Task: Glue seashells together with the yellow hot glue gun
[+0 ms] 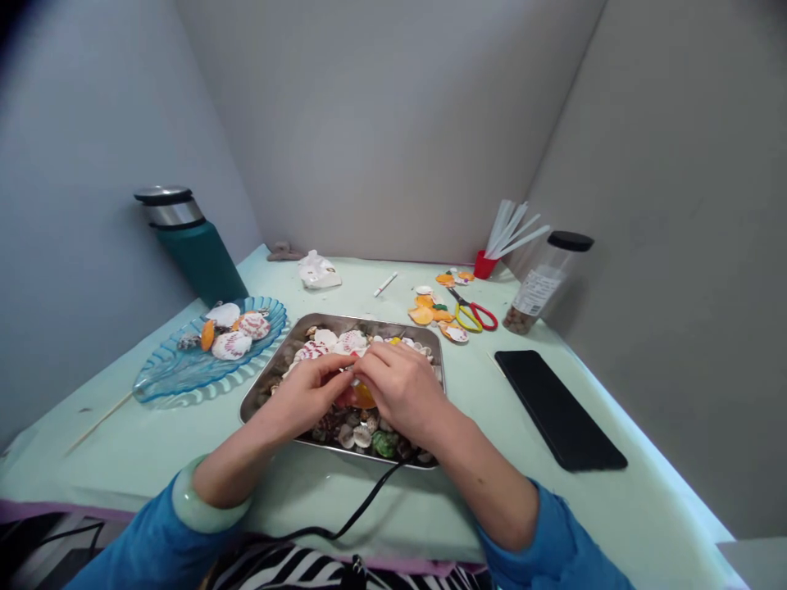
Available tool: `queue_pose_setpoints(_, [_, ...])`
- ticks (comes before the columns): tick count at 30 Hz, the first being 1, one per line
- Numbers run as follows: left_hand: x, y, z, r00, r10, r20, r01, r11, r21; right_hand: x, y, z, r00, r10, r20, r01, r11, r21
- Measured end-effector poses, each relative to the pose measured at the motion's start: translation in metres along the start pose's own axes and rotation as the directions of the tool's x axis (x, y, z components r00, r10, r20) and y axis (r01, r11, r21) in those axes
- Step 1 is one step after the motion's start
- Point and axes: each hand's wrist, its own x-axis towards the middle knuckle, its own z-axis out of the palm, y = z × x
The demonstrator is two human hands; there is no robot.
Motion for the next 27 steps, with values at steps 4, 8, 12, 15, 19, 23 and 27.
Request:
queue_pose_setpoints(4, [-0.001,0.002,0.000,0.999,0.003,-0.032,-0.004,1.000,-0.024,0.002,-0.003,0.000,0.999,0.020,-0.029,-0.020,1.000,0.000])
queue_pose_setpoints(8, [0.000,0.001,0.000,0.998,-0.027,-0.051,0.024,0.998,-0.055,0.002,-0.004,0.002,0.998,0.045,-0.053,-0.044,0.999,0.014])
queue_pose_setpoints(12, [0.000,0.003,0.001,0.996,-0.021,-0.085,0.018,0.999,-0.037,0.001,-0.002,0.000,0.993,0.102,-0.062,-0.100,0.994,0.046])
queue_pose_setpoints(15, [0.000,0.006,0.001,0.985,-0.057,-0.161,0.052,0.998,-0.036,0.000,0.001,-0.010,0.977,0.193,-0.090,-0.187,0.980,0.066])
queue_pose_setpoints(19, [0.000,0.008,0.001,0.981,-0.093,-0.169,0.087,0.995,-0.045,-0.007,0.009,-0.024,0.952,0.303,-0.046,-0.303,0.953,0.017])
queue_pose_setpoints(23, [0.000,0.006,0.002,0.989,-0.053,-0.141,0.058,0.998,0.034,-0.013,0.017,-0.018,0.950,0.308,0.055,-0.300,0.947,-0.112])
queue_pose_setpoints(27, [-0.001,0.007,0.002,0.987,-0.043,-0.154,0.055,0.995,0.078,-0.013,0.021,-0.008,0.958,0.262,0.117,-0.243,0.958,-0.150])
